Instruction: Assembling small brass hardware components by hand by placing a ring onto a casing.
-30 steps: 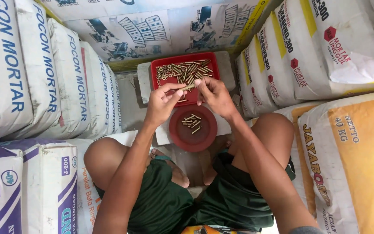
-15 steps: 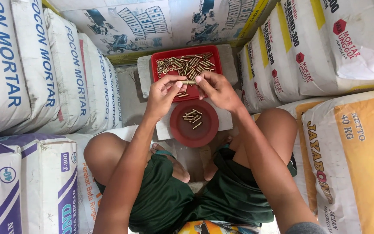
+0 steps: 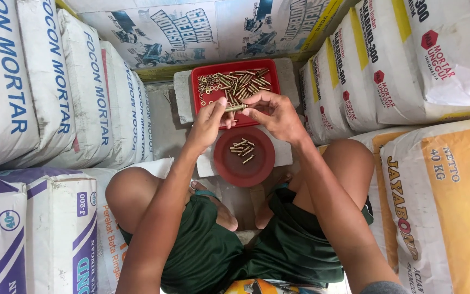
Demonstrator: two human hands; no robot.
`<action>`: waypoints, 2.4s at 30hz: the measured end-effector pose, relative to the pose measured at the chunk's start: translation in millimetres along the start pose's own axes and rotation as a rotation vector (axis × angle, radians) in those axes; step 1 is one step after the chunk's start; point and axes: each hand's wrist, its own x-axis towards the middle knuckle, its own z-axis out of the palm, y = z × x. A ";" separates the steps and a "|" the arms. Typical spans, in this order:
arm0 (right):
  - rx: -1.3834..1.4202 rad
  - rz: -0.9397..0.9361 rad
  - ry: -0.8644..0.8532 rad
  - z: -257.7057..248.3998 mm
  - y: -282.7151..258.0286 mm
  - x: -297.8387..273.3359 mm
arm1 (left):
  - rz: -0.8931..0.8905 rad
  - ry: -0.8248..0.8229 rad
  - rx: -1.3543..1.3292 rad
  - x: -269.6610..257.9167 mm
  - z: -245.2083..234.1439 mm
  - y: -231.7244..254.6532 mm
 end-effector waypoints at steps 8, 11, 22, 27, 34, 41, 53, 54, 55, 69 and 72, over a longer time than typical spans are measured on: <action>-0.008 -0.011 0.018 6.5 -20.3 3.1 | 0.097 -0.028 0.160 -2.6 4.8 6.0; -0.021 -0.025 0.018 9.3 -16.1 4.3 | 0.146 -0.005 0.272 -3.4 1.0 3.5; 0.087 0.030 -0.004 13.4 -10.3 -0.3 | 0.409 -0.010 0.545 -9.8 -4.6 16.5; -0.014 -0.024 -0.056 11.9 -27.0 1.0 | 0.448 -0.019 0.566 -8.5 -4.3 13.1; -0.202 -0.125 -0.120 9.4 -34.5 0.2 | 0.123 -0.068 0.123 -9.1 11.6 13.4; -0.184 -0.113 -0.067 14.9 -16.2 1.3 | 0.123 -0.068 0.077 -9.5 10.0 8.2; 0.243 0.354 0.063 30.9 -31.0 0.3 | 0.500 -0.081 0.696 -12.7 3.1 23.4; 0.126 0.310 0.030 26.3 -30.7 -0.1 | 0.478 -0.102 0.646 -12.2 4.1 23.2; 0.126 0.309 0.029 22.6 -29.3 2.0 | 0.479 -0.101 0.646 -11.6 5.3 20.5; 0.369 0.409 0.043 35.8 -6.5 -0.5 | 0.476 -0.110 0.761 -13.7 -5.3 27.4; -0.110 0.371 0.019 37.2 -9.7 1.0 | 0.479 -0.126 0.820 -14.3 -1.1 25.6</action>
